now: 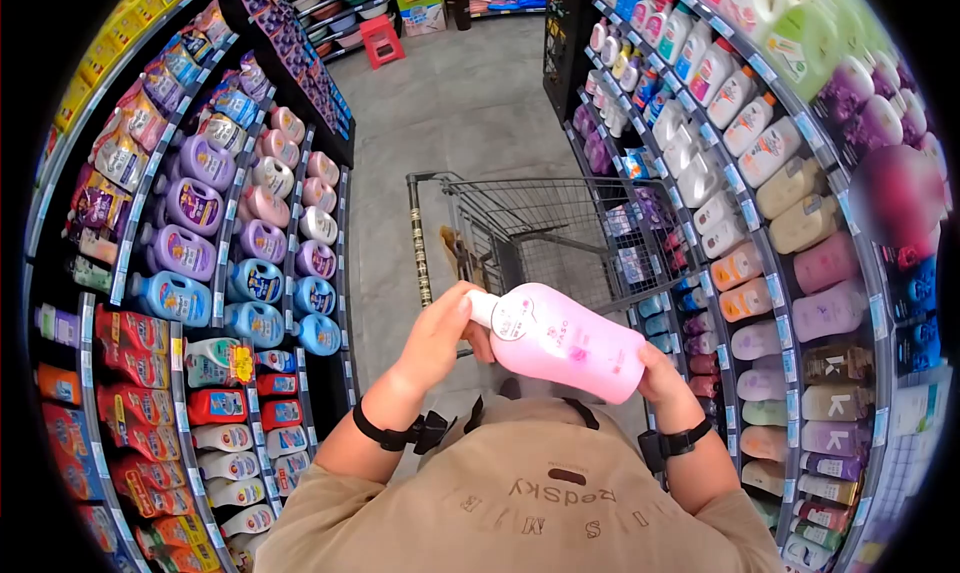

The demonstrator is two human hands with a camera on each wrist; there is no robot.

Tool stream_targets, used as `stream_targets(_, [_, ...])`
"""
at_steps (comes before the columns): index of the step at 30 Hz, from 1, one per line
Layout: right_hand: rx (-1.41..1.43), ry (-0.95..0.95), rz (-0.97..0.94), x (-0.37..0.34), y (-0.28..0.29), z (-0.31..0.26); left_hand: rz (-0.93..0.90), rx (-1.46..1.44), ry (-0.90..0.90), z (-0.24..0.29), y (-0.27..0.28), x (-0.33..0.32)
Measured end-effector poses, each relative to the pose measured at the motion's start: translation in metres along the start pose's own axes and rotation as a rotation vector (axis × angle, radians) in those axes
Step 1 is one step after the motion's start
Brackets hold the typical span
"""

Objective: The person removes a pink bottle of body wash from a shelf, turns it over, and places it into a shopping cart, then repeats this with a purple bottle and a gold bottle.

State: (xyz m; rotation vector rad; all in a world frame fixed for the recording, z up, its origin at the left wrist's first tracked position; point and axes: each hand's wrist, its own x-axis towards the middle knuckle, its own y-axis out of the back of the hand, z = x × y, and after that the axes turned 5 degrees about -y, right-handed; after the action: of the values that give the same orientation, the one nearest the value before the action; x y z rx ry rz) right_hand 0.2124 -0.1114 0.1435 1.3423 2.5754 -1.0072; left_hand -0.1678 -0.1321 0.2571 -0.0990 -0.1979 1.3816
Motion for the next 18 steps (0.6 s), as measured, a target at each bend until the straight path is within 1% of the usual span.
stream_targets(1, [0.070, 0.007, 0.017, 0.005, -0.006, 0.002, 0.007, -0.008, 0.005, 0.000, 0.009, -0.002])
stream_targets(3, [0.085, 0.004, 0.056, 0.014, -0.016, 0.005, 0.015, 0.218, 0.075, 0.004, 0.023, -0.004])
stream_targets(4, [0.062, 0.002, 0.116, 0.018, -0.020, 0.004, 0.018, 0.210, 0.081, 0.005, 0.029, -0.004])
stream_targets(5, [0.039, 0.002, 0.176, 0.021, -0.023, 0.003, 0.004, 0.269, 0.130, 0.005, 0.034, -0.003])
stream_targets(6, [0.039, -0.005, 0.182, 0.024, -0.024, 0.002, -0.013, 0.326, 0.181, 0.004, 0.039, -0.002])
stream_targets(7, [-0.023, -0.027, 0.183, 0.026, -0.024, 0.002, -0.016, 0.320, 0.186, 0.001, 0.042, 0.000])
stream_targets(8, [-0.086, -0.051, 0.183, 0.028, -0.024, 0.001, -0.034, 0.378, 0.192, -0.002, 0.044, 0.001])
stream_targets(9, [-0.086, -0.059, 0.187, 0.030, -0.025, 0.000, -0.051, 0.436, 0.198, -0.004, 0.046, 0.002])
stream_targets(10, [-0.082, -0.103, 0.183, 0.033, -0.026, -0.002, -0.048, 0.430, 0.203, -0.006, 0.046, 0.004])
stream_targets(11, [-0.078, -0.146, 0.176, 0.037, -0.027, -0.004, -0.048, 0.444, 0.251, -0.005, 0.046, 0.007])
stream_targets(12, [-0.077, -0.153, 0.174, 0.041, -0.028, -0.007, -0.048, 0.461, 0.300, -0.006, 0.046, 0.011])
stream_targets(14, [-0.024, -0.176, 0.221, 0.052, -0.029, -0.011, -0.042, 0.431, 0.324, -0.012, 0.049, 0.017])
stream_targets(16, [-0.041, -0.191, 0.219, 0.067, -0.019, -0.014, -0.040, 0.410, 0.354, -0.017, 0.053, 0.026])
stream_targets(17, [-0.065, -0.199, 0.222, 0.076, -0.012, -0.016, -0.074, 0.412, 0.397, -0.018, 0.056, 0.032])
stream_targets(18, [-0.077, -0.203, 0.184, 0.086, -0.005, -0.018, -0.109, 0.412, 0.442, -0.020, 0.058, 0.038])
